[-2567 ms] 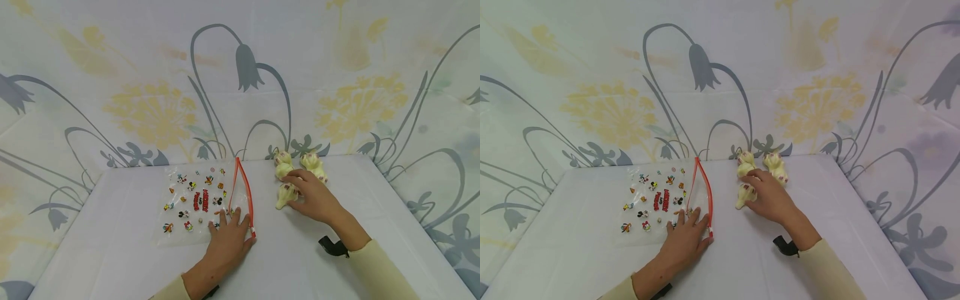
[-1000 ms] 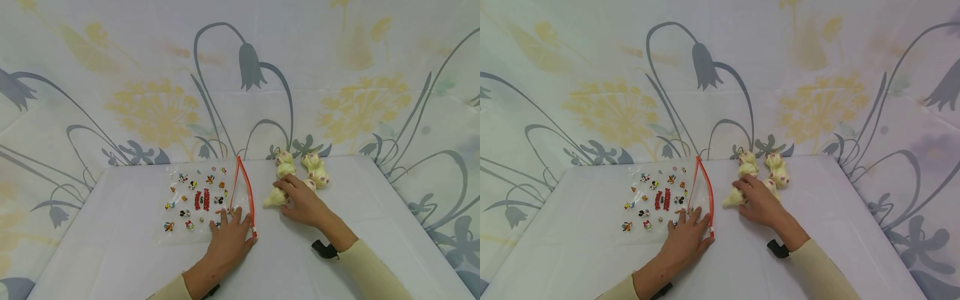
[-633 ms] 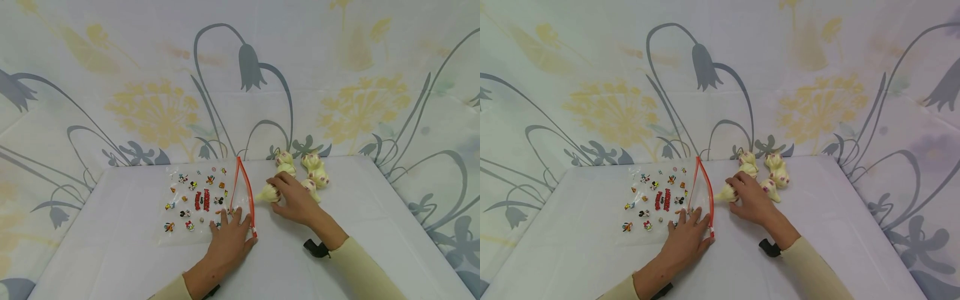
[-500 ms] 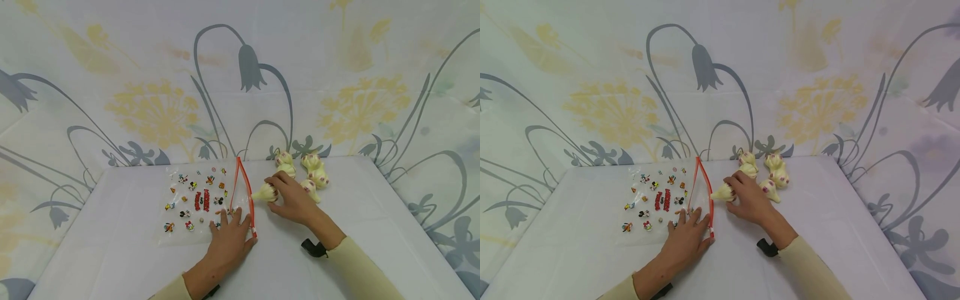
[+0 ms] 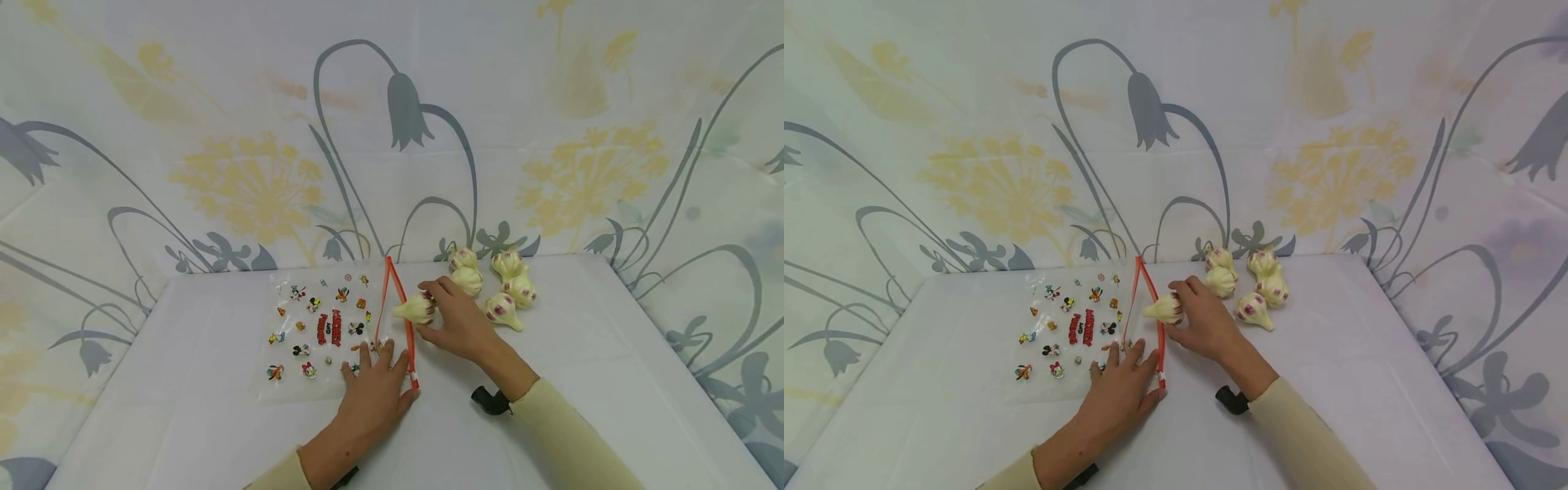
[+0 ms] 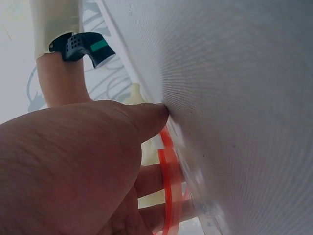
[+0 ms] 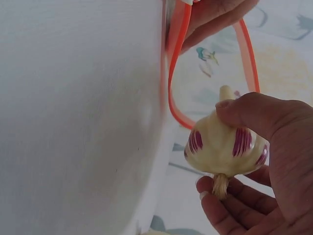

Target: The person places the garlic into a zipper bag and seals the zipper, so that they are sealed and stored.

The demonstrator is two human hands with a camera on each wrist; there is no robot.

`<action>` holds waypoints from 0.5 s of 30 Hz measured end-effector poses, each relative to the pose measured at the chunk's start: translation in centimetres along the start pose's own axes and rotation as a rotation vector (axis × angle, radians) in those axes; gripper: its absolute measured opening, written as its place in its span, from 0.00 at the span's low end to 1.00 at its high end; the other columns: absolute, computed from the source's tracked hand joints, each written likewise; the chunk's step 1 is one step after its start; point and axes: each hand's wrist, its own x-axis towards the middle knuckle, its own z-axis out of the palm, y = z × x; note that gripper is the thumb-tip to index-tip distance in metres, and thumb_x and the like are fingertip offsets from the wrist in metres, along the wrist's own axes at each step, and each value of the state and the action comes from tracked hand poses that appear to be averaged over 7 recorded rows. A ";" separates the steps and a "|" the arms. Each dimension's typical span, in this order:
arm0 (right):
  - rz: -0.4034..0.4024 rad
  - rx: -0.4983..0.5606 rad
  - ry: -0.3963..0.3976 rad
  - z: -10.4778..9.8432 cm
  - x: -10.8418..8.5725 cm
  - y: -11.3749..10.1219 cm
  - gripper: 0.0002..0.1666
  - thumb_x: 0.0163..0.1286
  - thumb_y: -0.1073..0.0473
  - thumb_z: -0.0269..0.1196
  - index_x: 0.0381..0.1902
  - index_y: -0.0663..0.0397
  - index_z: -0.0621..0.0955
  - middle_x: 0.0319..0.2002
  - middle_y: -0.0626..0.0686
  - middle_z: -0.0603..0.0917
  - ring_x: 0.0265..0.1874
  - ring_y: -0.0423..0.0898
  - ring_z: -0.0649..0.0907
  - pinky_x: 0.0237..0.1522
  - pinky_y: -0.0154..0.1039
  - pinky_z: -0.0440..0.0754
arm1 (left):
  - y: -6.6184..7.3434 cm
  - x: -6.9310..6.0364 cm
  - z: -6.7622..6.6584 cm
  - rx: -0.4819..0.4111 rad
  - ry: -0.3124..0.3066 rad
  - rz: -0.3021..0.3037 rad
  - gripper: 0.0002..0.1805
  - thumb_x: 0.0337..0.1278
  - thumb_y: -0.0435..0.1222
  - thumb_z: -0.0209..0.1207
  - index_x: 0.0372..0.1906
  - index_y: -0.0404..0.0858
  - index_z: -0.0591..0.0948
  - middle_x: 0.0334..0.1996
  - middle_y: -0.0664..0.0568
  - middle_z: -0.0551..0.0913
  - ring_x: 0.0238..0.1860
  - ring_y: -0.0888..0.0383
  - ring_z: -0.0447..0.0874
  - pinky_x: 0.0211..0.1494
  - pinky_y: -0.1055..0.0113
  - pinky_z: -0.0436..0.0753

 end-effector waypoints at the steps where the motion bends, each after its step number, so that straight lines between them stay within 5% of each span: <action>1: 0.007 0.009 0.001 0.1 0.1 -0.1 0.41 0.59 0.55 0.81 0.67 0.61 0.78 0.53 0.54 0.81 0.46 0.48 0.83 0.49 0.47 0.85 | 0.0 0.0 0.0 -0.001 0.001 0.001 0.34 0.67 0.56 0.68 0.72 0.45 0.80 0.72 0.39 0.75 0.70 0.22 0.69 0.55 0.19 0.74; 15: 0.094 0.102 0.006 2.5 1.6 -2.2 0.35 0.61 0.54 0.81 0.63 0.56 0.80 0.51 0.54 0.83 0.47 0.50 0.85 0.51 0.50 0.86 | 0.0 0.1 0.0 -0.014 -0.016 -0.004 0.34 0.67 0.55 0.68 0.73 0.45 0.79 0.73 0.41 0.74 0.71 0.22 0.68 0.55 0.18 0.73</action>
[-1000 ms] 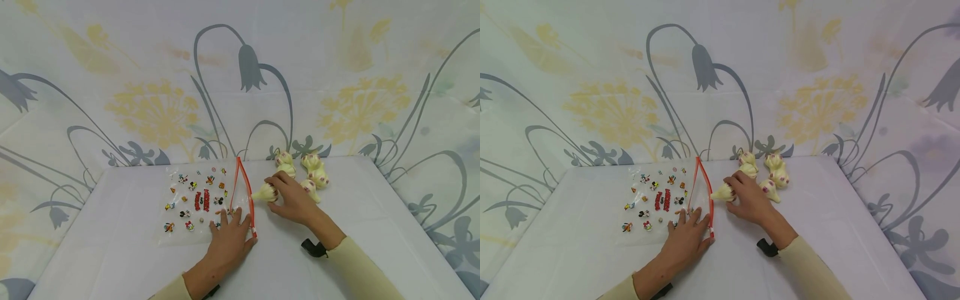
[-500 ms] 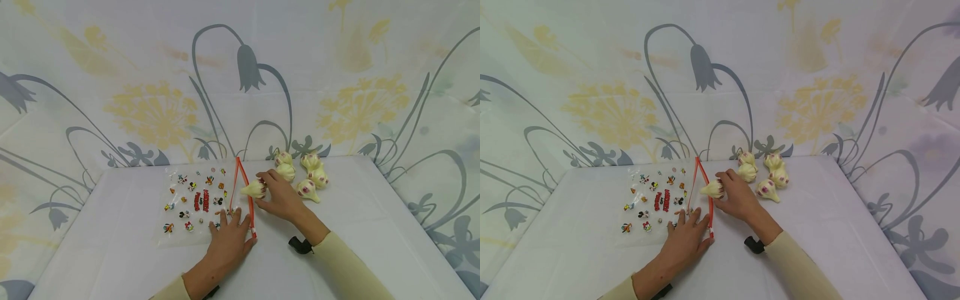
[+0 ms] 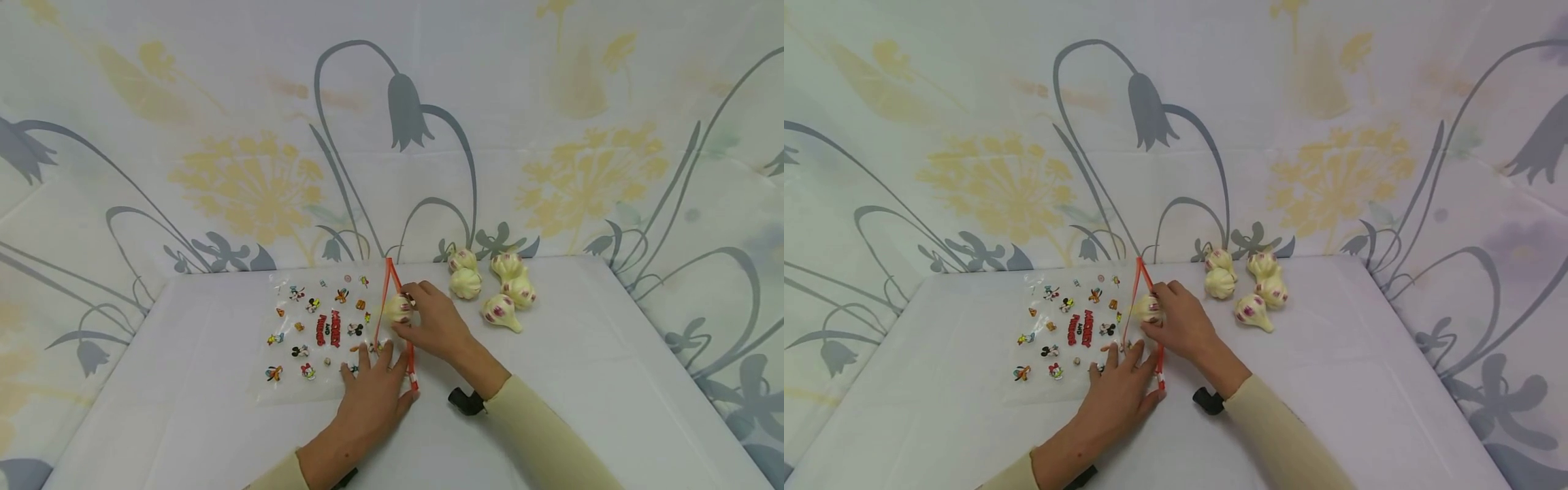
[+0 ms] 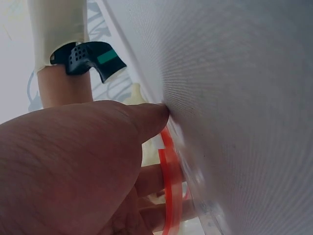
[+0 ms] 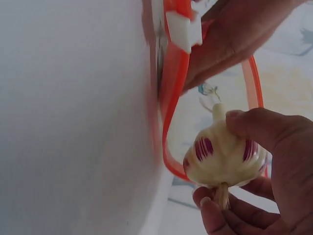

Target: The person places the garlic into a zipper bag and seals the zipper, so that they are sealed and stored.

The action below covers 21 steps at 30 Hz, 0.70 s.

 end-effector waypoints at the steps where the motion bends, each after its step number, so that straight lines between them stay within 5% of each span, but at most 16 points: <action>1: 0.009 0.005 0.007 0.2 0.1 -0.2 0.35 0.61 0.54 0.81 0.63 0.56 0.80 0.50 0.54 0.83 0.46 0.50 0.85 0.51 0.50 0.86 | 0.0 0.0 0.0 -0.003 0.001 0.001 0.34 0.67 0.55 0.68 0.72 0.45 0.79 0.73 0.41 0.74 0.71 0.22 0.68 0.55 0.18 0.73; 12: 0.082 0.052 0.074 2.5 0.9 -1.8 0.31 0.58 0.57 0.83 0.53 0.60 0.78 0.44 0.57 0.83 0.42 0.53 0.87 0.42 0.48 0.87 | -0.1 -0.1 0.0 -0.030 -0.004 0.002 0.34 0.67 0.55 0.69 0.72 0.44 0.79 0.75 0.41 0.72 0.72 0.22 0.67 0.56 0.17 0.71; 21: 0.090 0.254 0.037 3.4 1.0 -2.5 0.23 0.64 0.68 0.76 0.54 0.63 0.79 0.49 0.60 0.83 0.46 0.54 0.90 0.49 0.46 0.89 | -0.1 -0.3 -0.1 -0.035 0.029 0.018 0.34 0.66 0.53 0.70 0.72 0.43 0.79 0.75 0.43 0.72 0.72 0.22 0.66 0.55 0.16 0.71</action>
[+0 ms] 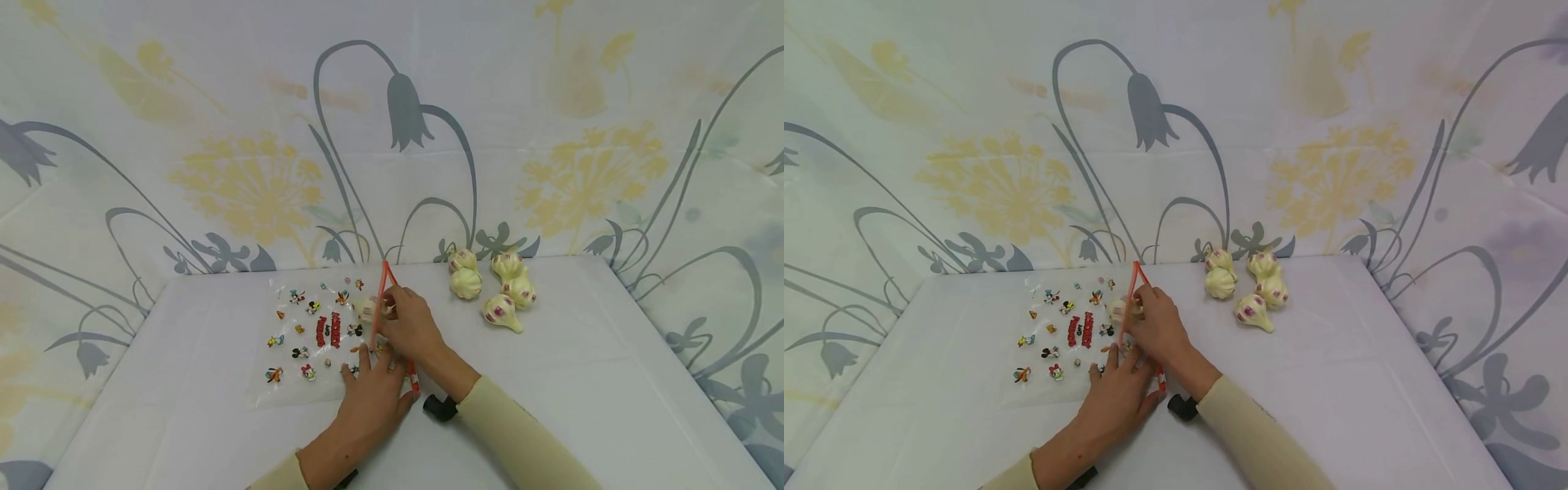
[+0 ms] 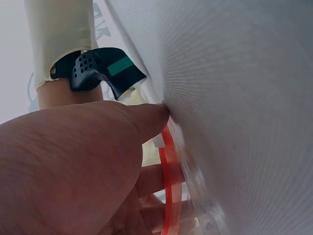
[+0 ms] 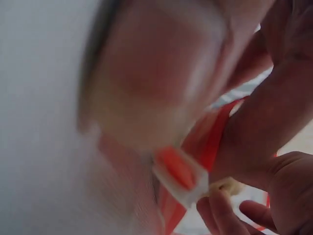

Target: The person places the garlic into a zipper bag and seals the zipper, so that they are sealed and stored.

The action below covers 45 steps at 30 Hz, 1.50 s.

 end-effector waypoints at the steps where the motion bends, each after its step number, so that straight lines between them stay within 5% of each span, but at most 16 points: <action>1: -0.011 0.006 -0.004 0.1 0.0 0.0 0.21 0.65 0.69 0.74 0.54 0.64 0.80 0.49 0.61 0.83 0.47 0.55 0.90 0.50 0.46 0.89 | 0.0 0.0 0.0 0.003 0.002 0.001 0.34 0.66 0.53 0.70 0.72 0.43 0.79 0.75 0.43 0.72 0.72 0.21 0.66 0.55 0.16 0.71; 6: -0.066 -0.019 -0.045 0.4 -0.1 0.0 0.17 0.68 0.72 0.70 0.53 0.66 0.81 0.50 0.61 0.84 0.52 0.56 0.89 0.55 0.45 0.87 | -0.1 -0.1 0.0 0.011 0.004 0.002 0.33 0.66 0.54 0.70 0.70 0.41 0.80 0.74 0.43 0.73 0.72 0.21 0.66 0.55 0.16 0.71; 18: -0.165 -0.151 -0.133 -0.3 -0.7 0.4 0.25 0.67 0.72 0.68 0.63 0.65 0.82 0.65 0.59 0.82 0.54 0.54 0.89 0.55 0.46 0.87 | -0.1 -0.2 0.0 0.011 -0.007 -0.004 0.33 0.67 0.54 0.69 0.69 0.40 0.81 0.74 0.40 0.74 0.72 0.22 0.66 0.55 0.17 0.71; 26: -0.168 -0.187 -0.077 -2.2 -1.6 -0.1 0.24 0.66 0.69 0.69 0.61 0.62 0.84 0.61 0.56 0.84 0.56 0.53 0.87 0.56 0.50 0.86 | -0.1 -0.1 -0.1 0.013 -0.028 -0.017 0.34 0.67 0.54 0.69 0.71 0.41 0.80 0.75 0.41 0.72 0.73 0.21 0.65 0.56 0.17 0.71; 34: -0.167 -0.211 0.021 -3.2 -2.5 -0.7 0.16 0.66 0.66 0.71 0.51 0.59 0.86 0.49 0.52 0.86 0.45 0.53 0.87 0.47 0.50 0.87 | 0.1 0.1 -0.1 0.009 -0.032 -0.019 0.34 0.65 0.54 0.71 0.71 0.43 0.80 0.73 0.40 0.73 0.72 0.21 0.66 0.55 0.17 0.72; 45: -0.163 -0.268 0.102 -4.6 -3.4 0.5 0.15 0.65 0.63 0.74 0.49 0.57 0.86 0.47 0.52 0.85 0.48 0.51 0.86 0.51 0.50 0.87 | 0.1 0.3 0.1 0.024 -0.042 -0.029 0.35 0.65 0.55 0.70 0.72 0.44 0.79 0.72 0.39 0.75 0.71 0.22 0.68 0.56 0.18 0.73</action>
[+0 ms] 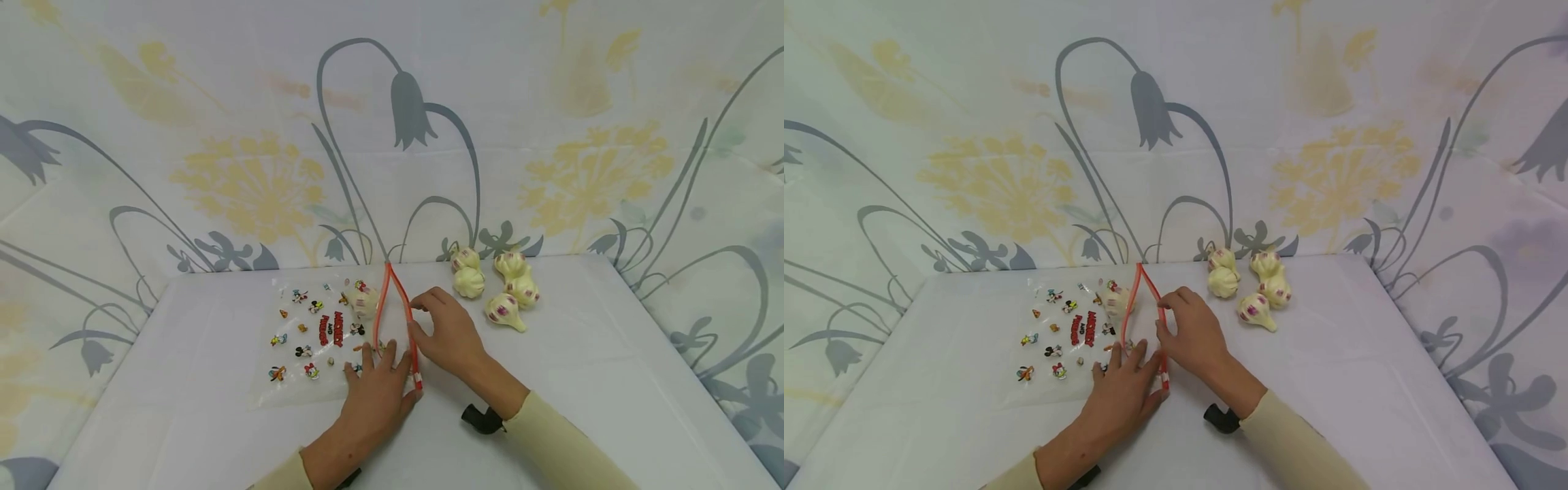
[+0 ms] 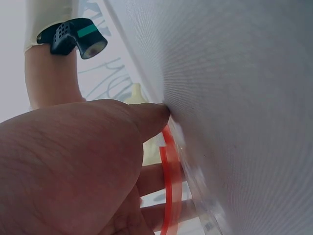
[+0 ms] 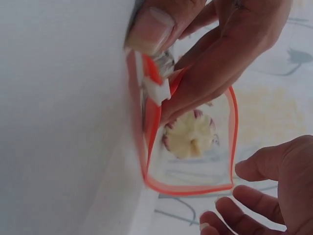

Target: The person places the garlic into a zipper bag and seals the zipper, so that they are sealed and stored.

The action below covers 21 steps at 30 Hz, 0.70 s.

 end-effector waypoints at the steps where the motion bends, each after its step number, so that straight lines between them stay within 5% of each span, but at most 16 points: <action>1: 0.001 -0.009 0.007 -0.2 -0.1 0.2 0.15 0.65 0.63 0.75 0.49 0.57 0.86 0.47 0.52 0.85 0.48 0.51 0.86 0.51 0.51 0.86 | 0.0 0.0 0.0 0.002 0.003 0.002 0.35 0.65 0.55 0.71 0.72 0.44 0.80 0.71 0.39 0.75 0.71 0.22 0.68 0.56 0.18 0.73; 21: 0.034 -0.172 0.151 -4.4 -0.7 4.7 0.20 0.60 0.65 0.77 0.49 0.64 0.84 0.46 0.61 0.82 0.48 0.60 0.83 0.50 0.56 0.83 | 0.1 0.0 -0.2 0.026 -0.022 -0.001 0.35 0.66 0.56 0.69 0.72 0.45 0.79 0.73 0.40 0.74 0.72 0.24 0.67 0.57 0.21 0.74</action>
